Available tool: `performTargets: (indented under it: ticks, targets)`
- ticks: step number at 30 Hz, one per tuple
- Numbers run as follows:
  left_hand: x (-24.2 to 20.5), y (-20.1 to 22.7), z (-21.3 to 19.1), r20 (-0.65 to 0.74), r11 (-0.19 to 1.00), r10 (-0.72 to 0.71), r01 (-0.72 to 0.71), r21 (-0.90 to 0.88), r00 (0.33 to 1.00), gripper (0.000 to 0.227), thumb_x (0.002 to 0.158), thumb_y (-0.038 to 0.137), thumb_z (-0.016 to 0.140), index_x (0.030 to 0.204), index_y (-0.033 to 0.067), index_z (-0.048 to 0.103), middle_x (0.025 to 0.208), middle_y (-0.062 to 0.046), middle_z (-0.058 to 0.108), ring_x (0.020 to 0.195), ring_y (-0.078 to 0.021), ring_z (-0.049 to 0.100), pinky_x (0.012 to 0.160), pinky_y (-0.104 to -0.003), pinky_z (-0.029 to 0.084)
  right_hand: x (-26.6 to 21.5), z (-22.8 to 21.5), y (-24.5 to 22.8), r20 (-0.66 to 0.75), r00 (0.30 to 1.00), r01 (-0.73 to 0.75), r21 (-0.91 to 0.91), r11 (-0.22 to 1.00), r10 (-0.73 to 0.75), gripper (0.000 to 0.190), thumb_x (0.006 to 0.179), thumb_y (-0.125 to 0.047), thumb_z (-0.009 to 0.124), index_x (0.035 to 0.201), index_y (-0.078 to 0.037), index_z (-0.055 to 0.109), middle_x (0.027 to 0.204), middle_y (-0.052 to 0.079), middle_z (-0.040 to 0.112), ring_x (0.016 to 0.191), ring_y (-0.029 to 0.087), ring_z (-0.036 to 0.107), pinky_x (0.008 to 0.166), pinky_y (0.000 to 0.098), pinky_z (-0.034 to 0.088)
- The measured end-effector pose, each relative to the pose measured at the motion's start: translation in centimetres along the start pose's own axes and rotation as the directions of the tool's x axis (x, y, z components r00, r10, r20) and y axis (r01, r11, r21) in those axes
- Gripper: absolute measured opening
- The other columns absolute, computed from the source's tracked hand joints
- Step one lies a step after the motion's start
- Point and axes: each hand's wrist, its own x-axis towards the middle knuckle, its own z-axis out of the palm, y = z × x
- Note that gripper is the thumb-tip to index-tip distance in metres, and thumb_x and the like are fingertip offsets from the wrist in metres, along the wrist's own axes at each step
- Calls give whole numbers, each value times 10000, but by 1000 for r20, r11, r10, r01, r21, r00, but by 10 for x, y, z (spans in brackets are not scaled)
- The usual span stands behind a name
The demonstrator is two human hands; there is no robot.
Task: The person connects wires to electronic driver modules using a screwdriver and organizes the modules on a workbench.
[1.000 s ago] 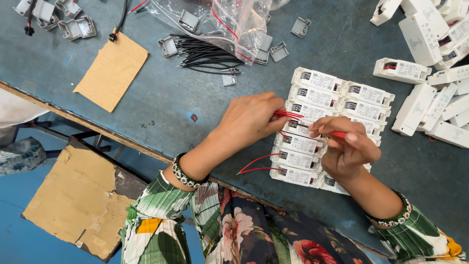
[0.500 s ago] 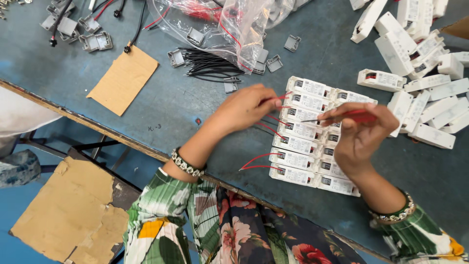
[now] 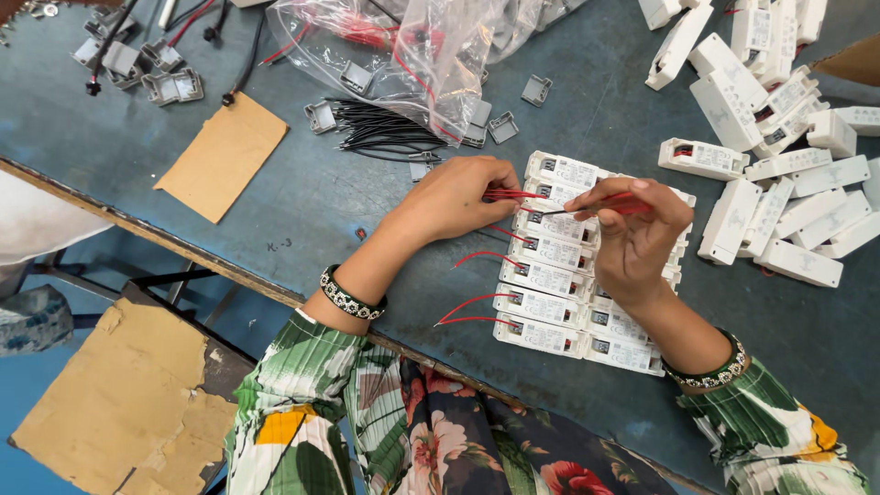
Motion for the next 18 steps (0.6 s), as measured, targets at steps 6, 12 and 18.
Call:
performTargets:
  ticks: [6, 12, 18]
  targets:
    - [-1, 1, 0, -7, 1000, -21, 21, 23, 1000, 248, 854, 300, 753, 924, 64, 728, 887, -114, 732, 829, -304, 718, 694, -409, 533, 3, -1, -2, 4, 999, 39, -53, 998, -39, 377, 1147, -216, 498, 1442, -203, 263, 1115, 195, 615, 874, 251, 725, 775, 327, 641]
    - [-1, 5, 5, -31, 997, -30, 32, 74, 999, 245, 852, 309, 747, 920, 74, 728, 921, -103, 729, 849, -318, 708, 700, -433, 530, 6, 2, -2, 41, 998, 42, -77, 996, -39, 364, 1140, -216, 480, 1422, -196, 251, 1127, 187, 605, 860, 240, 717, 741, 314, 635]
    - [-1, 6, 12, -36, 994, -30, 34, 106, 999, 254, 864, 329, 746, 923, 84, 718, 926, -99, 722, 865, -332, 700, 709, -454, 528, 0, 5, 5, 34, 997, 66, -46, 997, -64, 334, 1137, -209, 454, 1393, -209, 240, 1130, 176, 570, 859, 247, 694, 732, 332, 644]
